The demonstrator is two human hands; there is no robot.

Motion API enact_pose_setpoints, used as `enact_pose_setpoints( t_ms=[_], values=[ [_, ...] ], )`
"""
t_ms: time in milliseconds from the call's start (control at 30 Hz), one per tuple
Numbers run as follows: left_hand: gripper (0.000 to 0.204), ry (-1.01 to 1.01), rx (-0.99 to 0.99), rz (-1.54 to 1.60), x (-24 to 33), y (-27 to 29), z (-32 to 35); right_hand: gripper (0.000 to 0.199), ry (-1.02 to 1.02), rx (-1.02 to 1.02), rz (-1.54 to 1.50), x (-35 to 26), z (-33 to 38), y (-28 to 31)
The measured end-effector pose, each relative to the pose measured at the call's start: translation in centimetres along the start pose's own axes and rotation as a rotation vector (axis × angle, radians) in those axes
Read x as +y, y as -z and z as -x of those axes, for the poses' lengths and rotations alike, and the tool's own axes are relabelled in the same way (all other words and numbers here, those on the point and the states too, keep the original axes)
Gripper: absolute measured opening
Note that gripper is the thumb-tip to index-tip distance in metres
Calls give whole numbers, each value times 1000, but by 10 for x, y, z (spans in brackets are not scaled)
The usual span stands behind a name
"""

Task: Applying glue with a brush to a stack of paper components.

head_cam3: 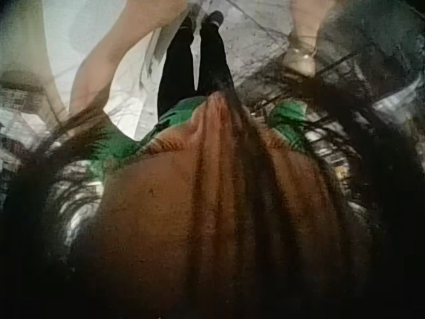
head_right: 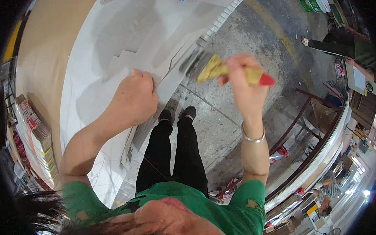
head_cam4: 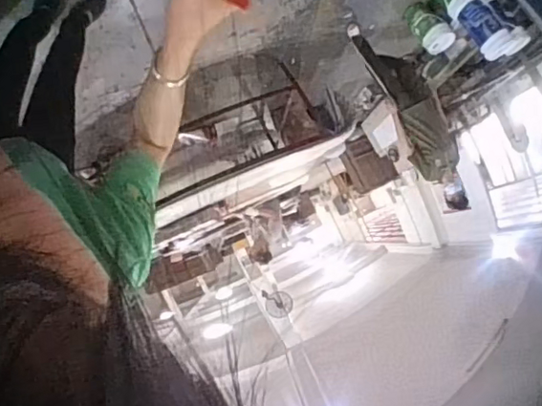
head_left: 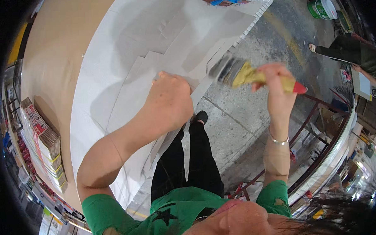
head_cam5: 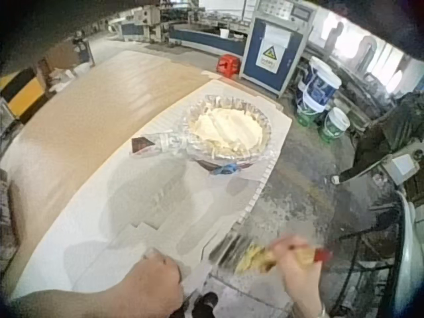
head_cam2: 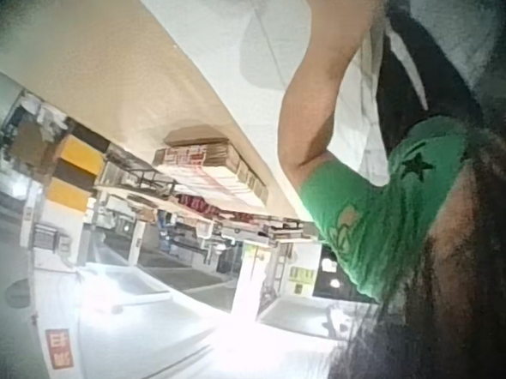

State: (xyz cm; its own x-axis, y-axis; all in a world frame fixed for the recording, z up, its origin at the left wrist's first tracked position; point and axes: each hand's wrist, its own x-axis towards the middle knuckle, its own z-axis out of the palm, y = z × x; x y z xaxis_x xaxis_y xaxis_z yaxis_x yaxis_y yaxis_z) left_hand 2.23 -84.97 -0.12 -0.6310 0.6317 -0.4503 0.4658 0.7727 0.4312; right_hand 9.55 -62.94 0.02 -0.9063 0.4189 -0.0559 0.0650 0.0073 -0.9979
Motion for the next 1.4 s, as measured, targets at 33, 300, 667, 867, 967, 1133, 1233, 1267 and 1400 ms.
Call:
enact_pose_setpoints(
  t_ms=[33,300,667,867,967,1133,1233,1267,1400],
  values=[
    [20,9,0,1,-1,0,0,7,-25,-58,31,6,13,-3],
    [16,-1,7,56,1,-3,-3,3,-8,85,51,-7,12,-13],
    [14,-29,14,95,-1,-2,-4,9,40,11,60,2,23,-14],
    [14,-69,98,4,-3,-7,-3,5,26,-156,12,-5,61,-25],
    [15,-79,66,48,-2,-1,-4,6,-43,-9,-32,-5,47,-29],
    [15,-109,94,8,-5,-4,-4,4,-12,-271,259,-11,77,-36],
    [15,-88,87,-31,-2,0,-5,5,-82,-42,122,-14,69,-40],
    [15,-83,48,-13,-1,4,-4,5,-78,-35,121,-8,75,-39],
    [16,-86,29,13,0,0,-7,4,107,-274,237,-5,89,-32]
  ],
)
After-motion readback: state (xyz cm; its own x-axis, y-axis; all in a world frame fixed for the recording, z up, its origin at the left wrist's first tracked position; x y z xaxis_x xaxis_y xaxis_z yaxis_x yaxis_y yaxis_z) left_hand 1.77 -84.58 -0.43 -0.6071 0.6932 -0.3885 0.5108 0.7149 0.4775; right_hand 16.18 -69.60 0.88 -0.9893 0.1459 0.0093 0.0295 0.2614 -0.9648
